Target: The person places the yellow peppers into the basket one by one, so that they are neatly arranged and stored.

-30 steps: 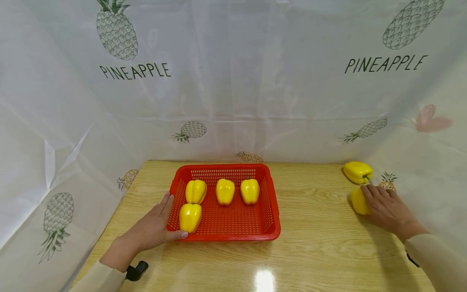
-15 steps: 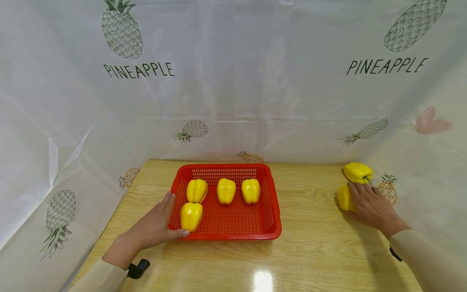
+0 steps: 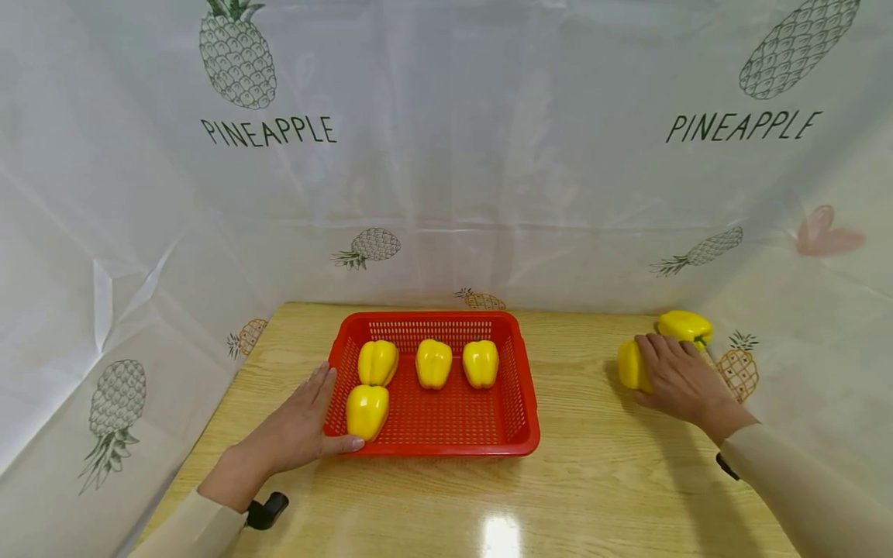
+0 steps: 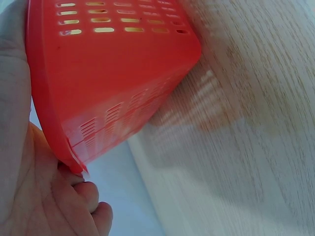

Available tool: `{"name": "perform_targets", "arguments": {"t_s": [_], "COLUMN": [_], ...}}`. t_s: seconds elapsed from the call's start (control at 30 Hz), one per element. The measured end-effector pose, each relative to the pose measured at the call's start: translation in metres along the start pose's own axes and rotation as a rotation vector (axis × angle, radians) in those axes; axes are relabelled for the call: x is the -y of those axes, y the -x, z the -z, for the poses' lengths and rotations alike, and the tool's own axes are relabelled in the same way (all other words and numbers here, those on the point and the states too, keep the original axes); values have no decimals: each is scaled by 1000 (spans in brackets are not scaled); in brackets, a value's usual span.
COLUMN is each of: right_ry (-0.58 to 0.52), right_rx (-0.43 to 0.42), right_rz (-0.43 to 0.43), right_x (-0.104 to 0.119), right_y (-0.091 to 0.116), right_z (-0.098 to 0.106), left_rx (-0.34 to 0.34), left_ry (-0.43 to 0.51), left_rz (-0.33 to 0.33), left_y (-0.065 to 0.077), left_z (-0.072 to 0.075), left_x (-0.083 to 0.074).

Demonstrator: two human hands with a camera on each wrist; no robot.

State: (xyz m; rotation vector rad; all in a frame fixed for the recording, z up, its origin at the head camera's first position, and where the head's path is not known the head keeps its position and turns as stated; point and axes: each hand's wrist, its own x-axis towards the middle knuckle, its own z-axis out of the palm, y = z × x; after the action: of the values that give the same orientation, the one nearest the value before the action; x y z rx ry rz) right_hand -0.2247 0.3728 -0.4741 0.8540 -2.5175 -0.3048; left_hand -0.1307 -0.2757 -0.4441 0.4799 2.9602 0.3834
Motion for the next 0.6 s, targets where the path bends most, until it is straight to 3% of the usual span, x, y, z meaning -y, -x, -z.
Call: {"name": "perform_targets", "arguments": {"t_s": [0.6], "right_ry": [-7], "right_rx": [-43], "right_rz": [21], "right_x": [30], "right_y": [-46], "right_z": [27], "left_rx": [-23], "left_ry": [-42], "left_rz": [-29], "left_y": [0], "left_z": [3], "left_x": [-1]}}
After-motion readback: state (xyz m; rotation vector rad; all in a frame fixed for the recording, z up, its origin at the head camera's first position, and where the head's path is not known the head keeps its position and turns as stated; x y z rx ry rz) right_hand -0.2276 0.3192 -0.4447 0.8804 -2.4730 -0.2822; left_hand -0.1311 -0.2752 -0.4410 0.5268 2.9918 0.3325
